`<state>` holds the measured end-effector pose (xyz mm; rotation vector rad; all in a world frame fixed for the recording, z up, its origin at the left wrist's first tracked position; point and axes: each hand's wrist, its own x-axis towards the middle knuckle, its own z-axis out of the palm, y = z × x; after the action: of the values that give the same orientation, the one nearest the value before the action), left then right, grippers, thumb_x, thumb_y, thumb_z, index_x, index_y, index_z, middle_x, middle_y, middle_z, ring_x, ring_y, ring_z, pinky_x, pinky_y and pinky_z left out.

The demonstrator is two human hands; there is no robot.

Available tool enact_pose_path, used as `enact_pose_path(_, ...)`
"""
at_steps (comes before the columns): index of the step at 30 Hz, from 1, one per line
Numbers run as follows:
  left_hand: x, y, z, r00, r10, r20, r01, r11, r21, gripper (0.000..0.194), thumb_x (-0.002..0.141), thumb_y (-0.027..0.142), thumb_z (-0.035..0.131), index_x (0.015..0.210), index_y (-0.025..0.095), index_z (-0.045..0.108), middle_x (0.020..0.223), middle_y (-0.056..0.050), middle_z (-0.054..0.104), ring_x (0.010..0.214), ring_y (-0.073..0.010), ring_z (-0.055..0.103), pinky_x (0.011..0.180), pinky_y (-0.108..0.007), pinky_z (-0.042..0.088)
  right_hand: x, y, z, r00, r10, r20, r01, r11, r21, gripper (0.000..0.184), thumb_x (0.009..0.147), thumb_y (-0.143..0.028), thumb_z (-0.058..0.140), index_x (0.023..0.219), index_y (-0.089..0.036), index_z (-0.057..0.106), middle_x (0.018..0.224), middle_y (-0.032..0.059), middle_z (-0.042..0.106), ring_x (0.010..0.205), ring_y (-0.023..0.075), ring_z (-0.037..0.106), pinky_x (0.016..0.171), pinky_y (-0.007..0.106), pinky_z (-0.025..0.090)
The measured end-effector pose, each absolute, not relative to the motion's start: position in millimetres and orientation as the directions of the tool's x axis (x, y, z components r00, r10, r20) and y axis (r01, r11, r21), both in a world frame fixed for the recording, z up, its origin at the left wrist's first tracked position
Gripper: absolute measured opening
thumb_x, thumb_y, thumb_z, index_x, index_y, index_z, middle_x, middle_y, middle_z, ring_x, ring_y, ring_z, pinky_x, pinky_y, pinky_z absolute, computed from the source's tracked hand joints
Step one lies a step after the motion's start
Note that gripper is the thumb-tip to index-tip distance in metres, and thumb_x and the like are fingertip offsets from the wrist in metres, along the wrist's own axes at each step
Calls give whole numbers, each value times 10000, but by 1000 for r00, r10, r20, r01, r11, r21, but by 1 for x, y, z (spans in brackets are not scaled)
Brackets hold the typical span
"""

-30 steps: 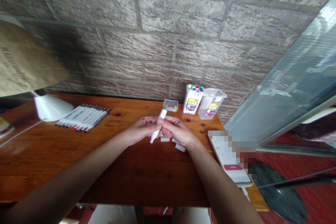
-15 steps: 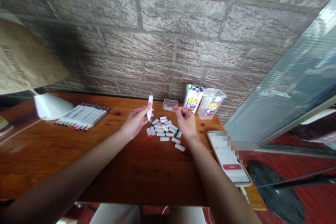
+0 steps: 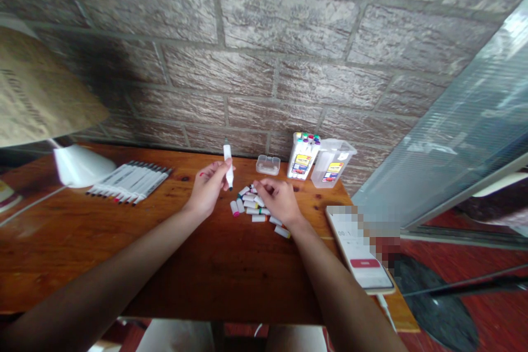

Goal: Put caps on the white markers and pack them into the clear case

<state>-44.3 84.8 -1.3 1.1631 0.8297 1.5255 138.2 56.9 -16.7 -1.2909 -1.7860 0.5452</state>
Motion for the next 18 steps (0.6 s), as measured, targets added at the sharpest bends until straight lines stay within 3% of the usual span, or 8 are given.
enact_pose_path(6,-45,86,-2,-38,959,281,-284,-280,917,402,789,489,713,609,161,565,504,54,488,429,-52,417,452,-202,293,139,56,-14,-190,896,401,619,426,-659,247,894,-381,626,851,-182,765,777,38,734,626,130,569,610,242,409)
enact_pose_path(18,-45,86,-2,-39,957,287,-248,-287,925,394,801,485,694,609,166,567,496,50,483,433,-60,416,460,-204,302,141,57,-17,-275,905,325,605,426,-673,114,846,-247,680,883,-193,773,758,4,747,544,99,539,553,221,411)
